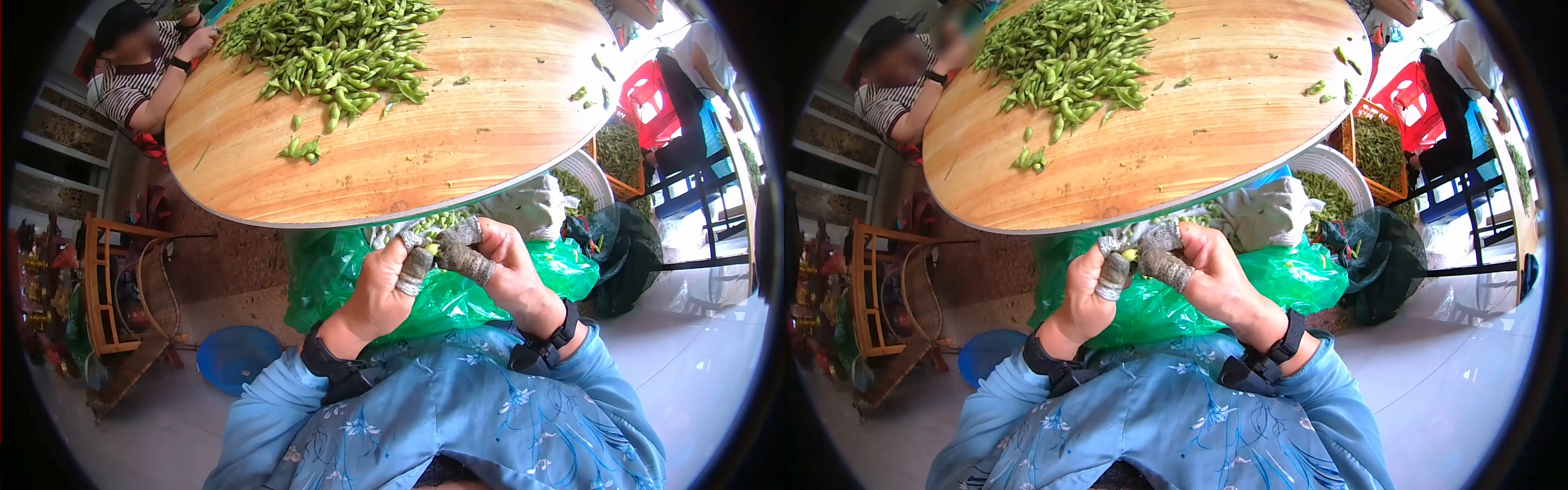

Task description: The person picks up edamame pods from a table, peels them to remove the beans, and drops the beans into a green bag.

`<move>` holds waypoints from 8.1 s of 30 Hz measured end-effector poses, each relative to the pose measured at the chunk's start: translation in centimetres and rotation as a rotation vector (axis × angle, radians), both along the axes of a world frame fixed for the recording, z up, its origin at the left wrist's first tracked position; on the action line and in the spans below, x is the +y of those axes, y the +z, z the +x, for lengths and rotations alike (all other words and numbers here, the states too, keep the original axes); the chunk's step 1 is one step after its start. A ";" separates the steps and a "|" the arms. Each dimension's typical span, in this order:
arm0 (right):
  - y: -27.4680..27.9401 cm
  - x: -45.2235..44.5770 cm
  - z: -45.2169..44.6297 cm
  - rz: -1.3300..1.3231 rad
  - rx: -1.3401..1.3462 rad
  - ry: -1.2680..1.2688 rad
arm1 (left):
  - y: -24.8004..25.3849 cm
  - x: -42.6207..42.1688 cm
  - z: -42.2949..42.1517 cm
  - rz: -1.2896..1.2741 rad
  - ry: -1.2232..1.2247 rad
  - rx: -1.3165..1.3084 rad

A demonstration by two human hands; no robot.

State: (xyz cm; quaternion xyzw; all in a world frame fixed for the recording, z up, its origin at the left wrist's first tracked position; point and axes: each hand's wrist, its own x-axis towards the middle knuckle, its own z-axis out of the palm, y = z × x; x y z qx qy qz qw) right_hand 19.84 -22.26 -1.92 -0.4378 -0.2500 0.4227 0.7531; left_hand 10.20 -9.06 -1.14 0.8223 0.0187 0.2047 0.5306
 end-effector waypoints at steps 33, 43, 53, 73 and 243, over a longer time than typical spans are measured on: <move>1.2 -0.7 0.4 -0.127 -0.124 0.089 | 2.3 2.1 -0.1 -0.218 -0.183 0.263; 1.6 -0.8 0.4 -0.124 -0.021 0.102 | 2.7 2.0 -0.1 -0.079 -0.174 0.223; 0.7 -0.2 0.4 -0.119 -0.026 0.095 | 1.7 2.2 -0.3 -0.560 -0.184 0.440; -0.1 1.0 -0.8 -0.255 -0.951 -0.324 | 0.2 1.0 0.7 -0.658 -0.039 0.164; -7.4 -21.1 9.3 -0.727 -0.318 -1.047 | 3.2 3.0 3.4 -0.679 -0.154 0.033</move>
